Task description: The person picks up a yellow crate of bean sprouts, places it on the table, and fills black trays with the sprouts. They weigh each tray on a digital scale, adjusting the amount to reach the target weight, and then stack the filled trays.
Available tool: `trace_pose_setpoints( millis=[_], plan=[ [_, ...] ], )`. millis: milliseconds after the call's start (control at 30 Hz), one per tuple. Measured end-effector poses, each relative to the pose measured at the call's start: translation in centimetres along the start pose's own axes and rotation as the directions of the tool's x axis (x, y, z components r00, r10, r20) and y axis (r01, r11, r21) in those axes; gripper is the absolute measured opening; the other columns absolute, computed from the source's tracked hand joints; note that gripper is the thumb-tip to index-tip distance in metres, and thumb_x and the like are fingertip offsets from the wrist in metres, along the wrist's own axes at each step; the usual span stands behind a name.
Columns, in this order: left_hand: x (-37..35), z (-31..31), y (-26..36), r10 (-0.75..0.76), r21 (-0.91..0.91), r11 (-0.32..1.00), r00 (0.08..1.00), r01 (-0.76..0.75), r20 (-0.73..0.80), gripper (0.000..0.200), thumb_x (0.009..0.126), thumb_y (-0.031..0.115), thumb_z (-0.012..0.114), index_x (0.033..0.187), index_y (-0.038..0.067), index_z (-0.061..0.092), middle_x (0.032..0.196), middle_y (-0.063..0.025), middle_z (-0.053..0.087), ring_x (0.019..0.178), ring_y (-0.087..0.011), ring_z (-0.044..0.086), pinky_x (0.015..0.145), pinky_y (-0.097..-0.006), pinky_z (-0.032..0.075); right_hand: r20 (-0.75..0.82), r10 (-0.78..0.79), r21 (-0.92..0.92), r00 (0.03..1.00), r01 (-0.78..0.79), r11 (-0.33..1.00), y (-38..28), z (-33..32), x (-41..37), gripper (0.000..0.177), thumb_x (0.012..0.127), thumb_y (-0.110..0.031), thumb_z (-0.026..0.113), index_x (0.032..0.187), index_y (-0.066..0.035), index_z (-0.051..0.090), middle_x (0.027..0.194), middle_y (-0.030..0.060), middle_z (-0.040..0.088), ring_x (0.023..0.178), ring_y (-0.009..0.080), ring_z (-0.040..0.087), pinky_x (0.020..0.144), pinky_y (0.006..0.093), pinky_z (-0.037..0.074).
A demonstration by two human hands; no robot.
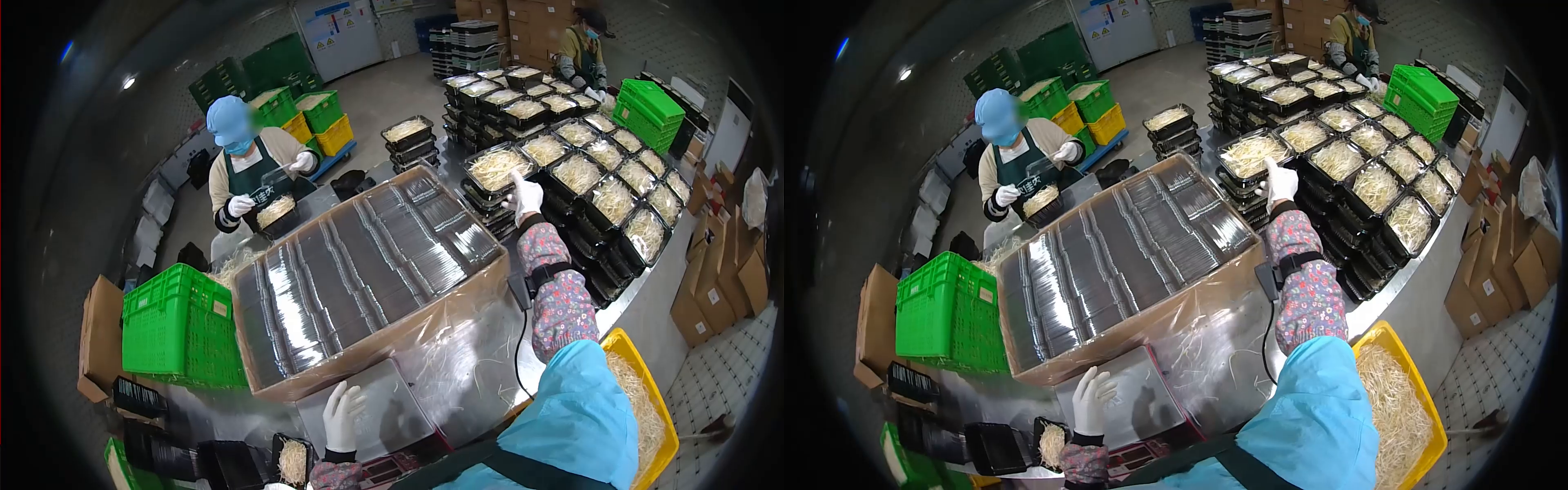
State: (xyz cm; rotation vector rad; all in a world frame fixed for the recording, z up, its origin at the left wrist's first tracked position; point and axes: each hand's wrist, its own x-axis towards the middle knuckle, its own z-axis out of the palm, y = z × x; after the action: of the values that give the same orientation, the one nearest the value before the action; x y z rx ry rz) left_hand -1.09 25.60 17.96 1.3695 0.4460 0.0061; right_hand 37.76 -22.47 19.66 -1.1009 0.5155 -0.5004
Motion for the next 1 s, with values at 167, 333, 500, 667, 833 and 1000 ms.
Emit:
trace_pose_setpoints(
  millis=[167, 333, 500, 667, 833, 1000],
  plan=[
    [-0.2, -1.3, -0.8, 0.002, 0.067, 0.998, 0.999, 0.002, -0.053, 0.041, 0.100, 0.019, 0.052, 0.137, 0.001, 0.047, 0.120, -0.0175, 0.063, 0.097, -0.0253, 0.067, 0.081, -0.0333, 0.054, 0.035, -0.621, -0.560, 0.783, 0.530, 0.637, -2.7, -0.5, -1.3, 0.047, 0.085, -0.042, 0.072, 0.066, -0.005, 0.049, 0.061, 0.0063, 0.054, 0.056, 0.0230, 0.055, 0.057, 0.0378, 0.045],
    [-0.2, 0.3, 0.4, 0.003, 0.106, 0.994, 0.998, 0.004, -0.067, 0.039, 0.100, 0.019, 0.051, 0.134, 0.001, 0.050, 0.119, -0.0170, 0.064, 0.096, -0.0241, 0.067, 0.082, -0.0320, 0.053, 0.718, -0.474, -0.677, 0.509, 0.671, -0.303, -2.1, 1.9, -0.9, 0.047, 0.092, -0.048, 0.054, 0.129, -0.020, 0.059, 0.132, 0.0074, 0.057, 0.125, 0.0325, 0.048, 0.108, 0.0515, 0.033],
    [-0.7, 0.2, -0.1, 0.059, 0.107, 0.993, 0.998, -0.055, -0.038, 0.037, 0.100, 0.017, 0.051, 0.133, 0.001, 0.051, 0.116, -0.0174, 0.064, 0.096, -0.0243, 0.067, 0.082, -0.0321, 0.053, 0.702, -0.336, -0.711, 0.628, 0.649, -0.272, -1.0, 2.3, 0.6, 0.054, 0.093, -0.051, 0.049, 0.139, -0.023, 0.051, 0.144, 0.0078, 0.047, 0.136, 0.0341, 0.037, 0.111, 0.0563, 0.026],
    [-4.3, -1.6, -0.3, 0.147, 0.149, 0.980, 0.984, -0.132, -0.099, 0.034, 0.100, 0.009, 0.050, 0.131, -0.002, 0.052, 0.114, -0.0164, 0.064, 0.094, -0.0237, 0.067, 0.082, -0.0319, 0.055, 0.722, -0.252, -0.692, 0.645, 0.669, -0.271, -3.0, 2.9, 0.7, 0.060, 0.094, -0.058, 0.044, 0.144, -0.025, 0.043, 0.146, 0.0089, 0.044, 0.136, 0.0348, 0.035, 0.109, 0.0614, 0.025],
    [-8.5, -6.5, -2.4, 0.177, 0.237, 0.965, 0.951, -0.117, -0.253, 0.034, 0.099, 0.016, 0.052, 0.130, 0.001, 0.054, 0.113, -0.0145, 0.065, 0.093, -0.0230, 0.068, 0.081, -0.0326, 0.054, 0.633, -0.614, -0.648, 0.471, 0.756, -0.089, -2.6, 1.7, -1.1, 0.058, 0.093, -0.047, 0.055, 0.145, -0.025, 0.041, 0.150, 0.0108, 0.040, 0.140, 0.0379, 0.031, 0.110, 0.0629, 0.023],
    [-12.7, -9.0, -5.3, 0.102, 0.112, 0.992, 0.920, -0.064, -0.378, 0.034, 0.100, 0.016, 0.051, 0.131, 0.001, 0.053, 0.113, -0.0135, 0.066, 0.091, -0.0200, 0.067, 0.078, -0.0289, 0.053, 0.528, -0.783, -0.416, 0.329, 0.904, 0.099, -3.9, 1.3, -5.9, 0.048, 0.091, -0.031, 0.065, 0.134, -0.014, 0.055, 0.140, 0.0220, 0.048, 0.131, 0.0414, 0.043, 0.110, 0.0486, 0.033]
  ],
)
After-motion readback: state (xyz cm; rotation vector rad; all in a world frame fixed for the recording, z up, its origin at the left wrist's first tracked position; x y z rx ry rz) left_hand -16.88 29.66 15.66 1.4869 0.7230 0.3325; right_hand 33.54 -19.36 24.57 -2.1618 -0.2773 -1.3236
